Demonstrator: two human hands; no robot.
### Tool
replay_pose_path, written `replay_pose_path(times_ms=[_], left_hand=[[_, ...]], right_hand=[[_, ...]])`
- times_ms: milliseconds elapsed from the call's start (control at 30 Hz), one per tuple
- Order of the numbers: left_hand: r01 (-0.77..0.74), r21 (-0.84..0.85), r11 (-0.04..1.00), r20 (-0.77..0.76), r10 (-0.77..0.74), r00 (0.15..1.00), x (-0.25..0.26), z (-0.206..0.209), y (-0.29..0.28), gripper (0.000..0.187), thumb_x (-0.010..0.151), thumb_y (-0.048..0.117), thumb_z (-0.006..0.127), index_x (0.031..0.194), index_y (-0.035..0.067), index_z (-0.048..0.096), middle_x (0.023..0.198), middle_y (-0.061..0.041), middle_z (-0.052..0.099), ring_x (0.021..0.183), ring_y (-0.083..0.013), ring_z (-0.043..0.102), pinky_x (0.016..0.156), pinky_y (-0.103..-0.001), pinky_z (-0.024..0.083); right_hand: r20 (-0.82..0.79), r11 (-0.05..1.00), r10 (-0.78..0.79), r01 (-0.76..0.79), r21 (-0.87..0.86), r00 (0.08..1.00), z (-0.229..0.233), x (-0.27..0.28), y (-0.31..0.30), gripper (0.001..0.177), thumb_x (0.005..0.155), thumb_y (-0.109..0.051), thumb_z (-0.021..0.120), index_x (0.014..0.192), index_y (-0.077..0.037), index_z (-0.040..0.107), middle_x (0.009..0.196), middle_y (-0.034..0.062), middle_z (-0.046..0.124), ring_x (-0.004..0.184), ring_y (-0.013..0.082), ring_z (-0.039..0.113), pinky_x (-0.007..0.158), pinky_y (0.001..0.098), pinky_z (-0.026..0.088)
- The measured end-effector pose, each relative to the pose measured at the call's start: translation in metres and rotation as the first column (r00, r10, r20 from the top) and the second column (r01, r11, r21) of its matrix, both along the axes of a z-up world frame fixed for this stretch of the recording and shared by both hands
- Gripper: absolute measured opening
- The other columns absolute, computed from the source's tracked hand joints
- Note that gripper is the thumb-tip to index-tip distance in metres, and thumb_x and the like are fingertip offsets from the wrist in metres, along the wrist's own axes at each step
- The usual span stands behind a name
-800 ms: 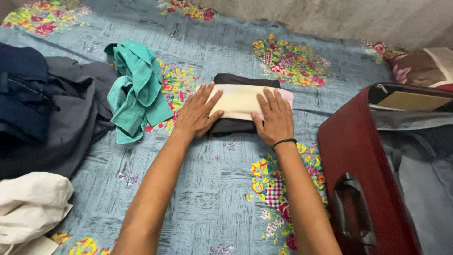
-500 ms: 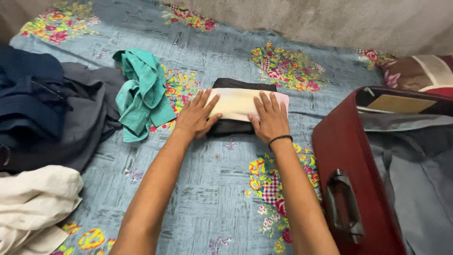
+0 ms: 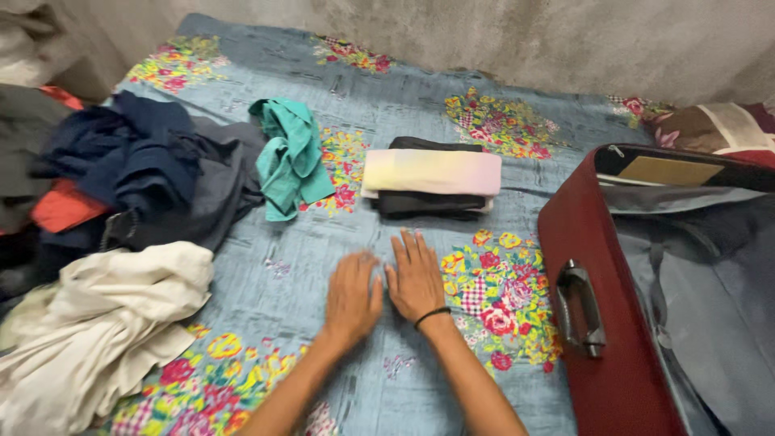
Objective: The person buttons a teal checkered shirt laid out on a bed and then folds one side of the shirt.
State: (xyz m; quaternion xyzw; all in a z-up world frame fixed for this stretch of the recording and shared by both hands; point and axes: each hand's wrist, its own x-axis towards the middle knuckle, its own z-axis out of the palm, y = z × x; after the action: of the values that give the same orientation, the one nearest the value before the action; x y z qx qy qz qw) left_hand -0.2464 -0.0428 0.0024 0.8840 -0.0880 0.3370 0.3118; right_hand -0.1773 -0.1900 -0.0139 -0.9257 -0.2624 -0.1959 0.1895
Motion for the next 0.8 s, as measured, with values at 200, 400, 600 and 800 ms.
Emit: replay_pose_path(times_ms=[200,400,600,800], left_hand=[[0.217,-0.250,0.944,0.004,-0.223,0.975,-0.104,-0.014,-0.032,0.014,0.091,0.013,0.064,0.100,0.002,0.059,0.095,-0.018,0.061,0.092,-0.0374,0.059,0.084,-0.047,0.048],[0.219,-0.138,0.966,0.190,-0.192,0.963,-0.123,-0.025,-0.031,0.011,0.096,0.008,0.062,0.102,0.002,0.056,0.099,-0.019,0.060,0.094,-0.0378,0.059,0.086,-0.047,0.049],[0.162,-0.110,0.981,0.169,-0.142,0.975,-0.146,-0.032,-0.030,0.012,0.095,0.011,0.065,0.103,0.003,0.058,0.102,-0.017,0.063,0.095,-0.0363,0.061,0.086,-0.047,0.049],[0.247,-0.147,0.958,0.067,-0.239,0.969,-0.155,-0.021,-0.023,0.014,0.092,0.010,0.066,0.101,0.004,0.059,0.100,-0.017,0.063,0.096,-0.0359,0.061,0.085,-0.046,0.047]], right_hand=[[-0.044,1.000,-0.007,0.008,0.019,0.999,-0.033,-0.035,0.021,0.067,0.077,-0.005,0.062,0.143,-0.008,0.050,0.155,0.0193,0.042,0.144,0.0414,0.037,0.117,0.0515,0.033],[-0.067,0.941,0.056,-0.031,0.337,0.996,-0.034,-0.055,0.031,0.061,0.077,0.005,0.064,0.137,-0.005,0.055,0.151,0.0199,0.048,0.138,0.0432,0.043,0.115,0.0489,0.037],[-0.358,0.334,0.316,0.250,0.909,0.879,-0.076,-0.039,0.045,0.047,0.089,0.004,0.065,0.135,-0.002,0.057,0.141,0.0143,0.062,0.125,0.0253,0.064,0.106,0.0363,0.052],[-0.312,0.374,0.321,0.183,0.909,0.894,-0.077,-0.052,0.038,0.039,0.091,0.000,0.064,0.130,-0.001,0.059,0.134,0.0150,0.066,0.118,0.0262,0.065,0.102,0.0369,0.053]])
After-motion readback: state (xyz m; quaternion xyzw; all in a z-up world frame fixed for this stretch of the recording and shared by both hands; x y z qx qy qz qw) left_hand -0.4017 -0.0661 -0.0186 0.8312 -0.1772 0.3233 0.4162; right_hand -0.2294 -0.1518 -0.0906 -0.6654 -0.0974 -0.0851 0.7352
